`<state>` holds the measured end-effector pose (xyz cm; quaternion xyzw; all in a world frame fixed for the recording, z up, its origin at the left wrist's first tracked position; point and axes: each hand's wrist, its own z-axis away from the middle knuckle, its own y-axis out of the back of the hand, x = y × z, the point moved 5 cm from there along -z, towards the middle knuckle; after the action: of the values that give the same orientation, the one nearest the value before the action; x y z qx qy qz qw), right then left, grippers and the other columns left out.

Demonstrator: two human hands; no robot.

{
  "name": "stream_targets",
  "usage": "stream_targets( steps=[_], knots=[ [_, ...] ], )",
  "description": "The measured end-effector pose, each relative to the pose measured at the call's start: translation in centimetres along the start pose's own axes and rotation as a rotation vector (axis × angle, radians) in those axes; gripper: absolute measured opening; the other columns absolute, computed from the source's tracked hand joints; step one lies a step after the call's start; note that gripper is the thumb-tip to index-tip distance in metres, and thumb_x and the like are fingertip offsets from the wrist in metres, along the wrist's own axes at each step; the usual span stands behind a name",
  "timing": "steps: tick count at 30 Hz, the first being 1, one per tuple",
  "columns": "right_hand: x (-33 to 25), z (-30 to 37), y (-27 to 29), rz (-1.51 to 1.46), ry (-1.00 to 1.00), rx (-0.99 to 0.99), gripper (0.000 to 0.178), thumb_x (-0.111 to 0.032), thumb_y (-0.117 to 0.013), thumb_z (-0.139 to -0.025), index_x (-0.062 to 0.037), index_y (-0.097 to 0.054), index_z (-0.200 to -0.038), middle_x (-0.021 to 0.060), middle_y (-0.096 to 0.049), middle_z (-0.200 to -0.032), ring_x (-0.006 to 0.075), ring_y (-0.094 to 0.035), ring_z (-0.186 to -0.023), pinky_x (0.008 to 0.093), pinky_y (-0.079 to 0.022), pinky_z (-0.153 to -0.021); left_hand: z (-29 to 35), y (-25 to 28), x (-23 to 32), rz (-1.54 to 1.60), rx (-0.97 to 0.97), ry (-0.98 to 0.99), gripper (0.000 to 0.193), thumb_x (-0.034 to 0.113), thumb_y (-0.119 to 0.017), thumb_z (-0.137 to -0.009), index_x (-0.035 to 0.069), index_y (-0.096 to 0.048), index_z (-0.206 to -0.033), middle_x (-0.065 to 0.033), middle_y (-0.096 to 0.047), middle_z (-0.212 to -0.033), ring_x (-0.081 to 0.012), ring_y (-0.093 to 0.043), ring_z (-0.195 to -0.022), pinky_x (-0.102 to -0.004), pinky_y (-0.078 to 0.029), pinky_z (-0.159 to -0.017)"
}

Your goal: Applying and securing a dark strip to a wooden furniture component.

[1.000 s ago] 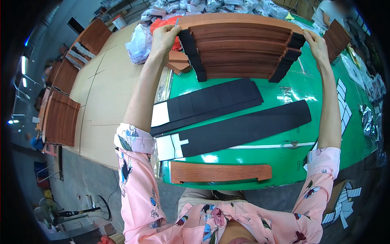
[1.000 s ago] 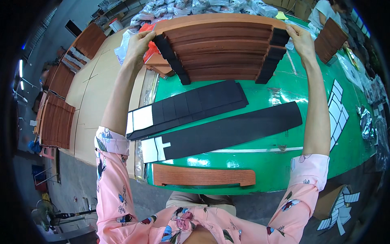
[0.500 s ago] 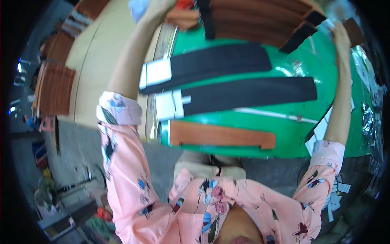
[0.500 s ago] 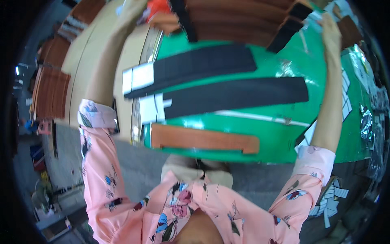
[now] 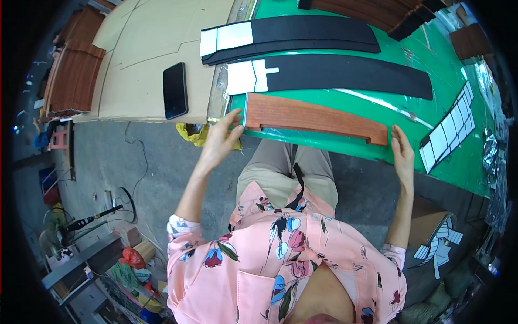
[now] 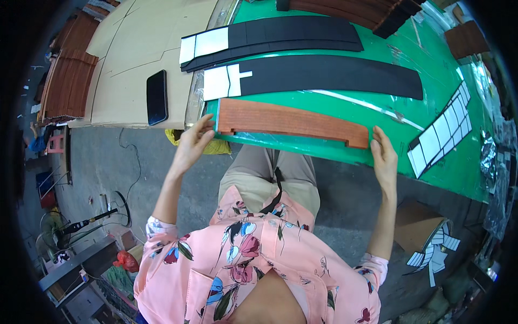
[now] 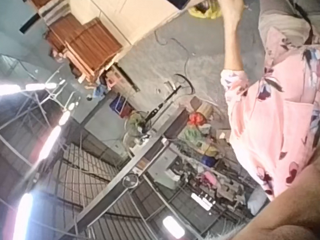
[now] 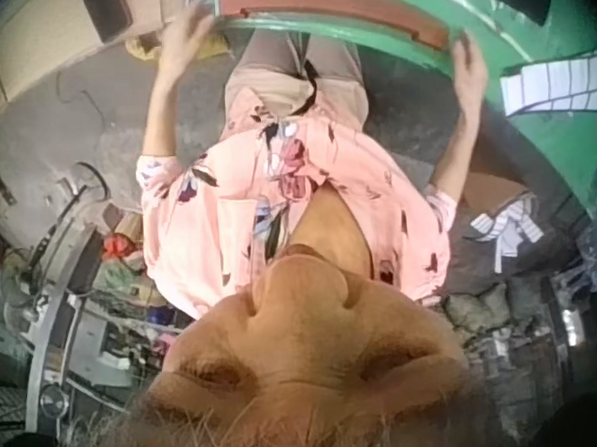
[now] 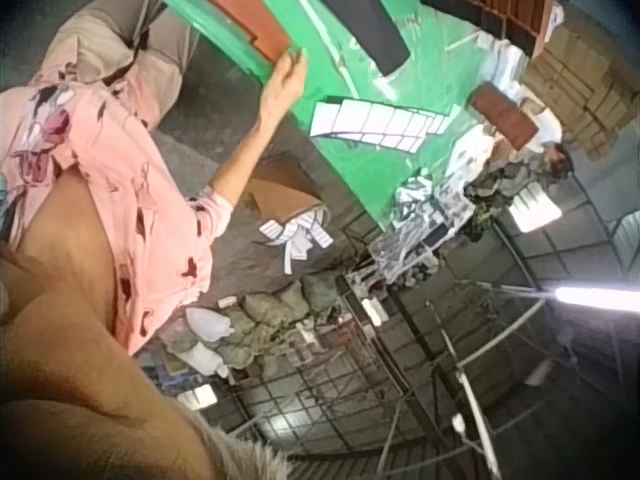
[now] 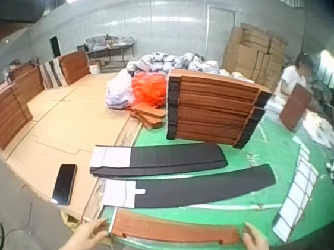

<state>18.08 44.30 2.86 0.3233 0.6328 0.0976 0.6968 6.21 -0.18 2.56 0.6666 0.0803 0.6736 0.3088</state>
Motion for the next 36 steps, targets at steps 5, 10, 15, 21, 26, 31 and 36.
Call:
stream_targets(
  steps=[5, 10, 15, 21, 26, 31, 36],
  knots=[
    [-1.8, 1.4, -2.3, 0.158, -0.040, 0.070, 0.039, -0.015, -0.052, -0.093, 0.0004, -0.046, -0.128, 0.0132, -0.059, -0.117, 0.0189, -0.057, -0.107, 0.0282, -0.042, -0.091, 0.7, -2.2, -0.3, -0.019, 0.145, -0.049, 0.043, 0.002, -0.058, -0.081, 0.000, -0.048, -0.123, -0.0148, -0.062, -0.102, -0.0204, -0.061, -0.089, -0.0303, -0.050, -0.073],
    [-2.6, 1.3, -3.2, -0.202, -0.074, 0.129, 0.038, -0.013, -0.055, -0.090, -0.0033, -0.049, -0.127, 0.0105, -0.060, -0.115, 0.0160, -0.057, -0.103, 0.0285, -0.043, -0.089, 0.9, -1.9, -0.6, 0.289, 0.129, 0.038, 0.052, -0.012, -0.054, -0.077, -0.001, -0.046, -0.127, -0.0094, -0.056, -0.107, -0.0143, -0.053, -0.097, -0.0241, -0.046, -0.082],
    [-4.9, 1.5, -1.2, -0.145, 0.014, 0.221, 0.041, -0.014, -0.056, -0.089, -0.0057, -0.049, -0.128, 0.0085, -0.058, -0.114, 0.0150, -0.055, -0.100, 0.0298, -0.044, -0.085, 1.1, -0.8, 0.7, 0.342, 0.248, -0.133, 0.048, -0.007, -0.062, -0.073, 0.002, -0.054, -0.119, -0.0099, -0.061, -0.098, -0.0129, -0.057, -0.086, -0.0242, -0.048, -0.072],
    [-4.0, 1.2, -1.6, -0.005, -0.042, 0.174, 0.043, -0.015, -0.058, -0.087, -0.0062, -0.049, -0.129, 0.0101, -0.056, -0.118, 0.0168, -0.054, -0.104, 0.0304, -0.043, -0.086, 0.5, -1.0, 0.9, 0.256, 0.257, -0.117, 0.041, -0.005, -0.065, -0.073, 0.004, -0.059, -0.113, -0.0049, -0.060, -0.086, -0.0111, -0.057, -0.076, -0.0248, -0.048, -0.072],
    [-4.5, 1.3, -1.1, 0.281, 0.129, 0.206, 0.043, -0.013, -0.056, -0.087, -0.0061, -0.047, -0.129, 0.0129, -0.050, -0.126, 0.0239, -0.048, -0.117, 0.0340, -0.040, -0.094, -0.2, -0.7, 1.5, 0.385, 0.155, -0.066, 0.037, -0.001, -0.055, -0.087, 0.001, -0.050, -0.124, -0.0014, -0.054, -0.094, -0.0073, -0.051, -0.085, -0.0215, -0.043, -0.079],
    [-12.9, -3.3, -2.5, 0.367, 0.391, 0.167, 0.030, -0.008, -0.056, -0.087, -0.0038, -0.057, -0.116, 0.0144, -0.057, -0.115, 0.0281, -0.053, -0.110, 0.0361, -0.042, -0.092, -2.9, 1.5, -0.3, 0.260, 0.204, -0.098, 0.034, 0.001, -0.053, -0.089, 0.004, -0.052, -0.123, -0.0033, -0.057, -0.096, -0.0092, -0.054, -0.088, -0.0225, -0.043, -0.079],
    [-18.2, -10.0, -13.3, 0.387, 0.647, -0.303, 0.023, -0.014, -0.062, -0.081, -0.0060, -0.063, -0.102, 0.0113, -0.060, -0.101, 0.0280, -0.058, -0.095, 0.0386, -0.047, -0.081, -8.0, 1.8, 2.1, -0.078, 0.207, -0.376, 0.025, 0.002, -0.059, -0.081, 0.005, -0.061, -0.106, -0.0129, -0.062, -0.095, -0.0264, -0.061, -0.087, -0.0335, -0.048, -0.075]
  ],
)
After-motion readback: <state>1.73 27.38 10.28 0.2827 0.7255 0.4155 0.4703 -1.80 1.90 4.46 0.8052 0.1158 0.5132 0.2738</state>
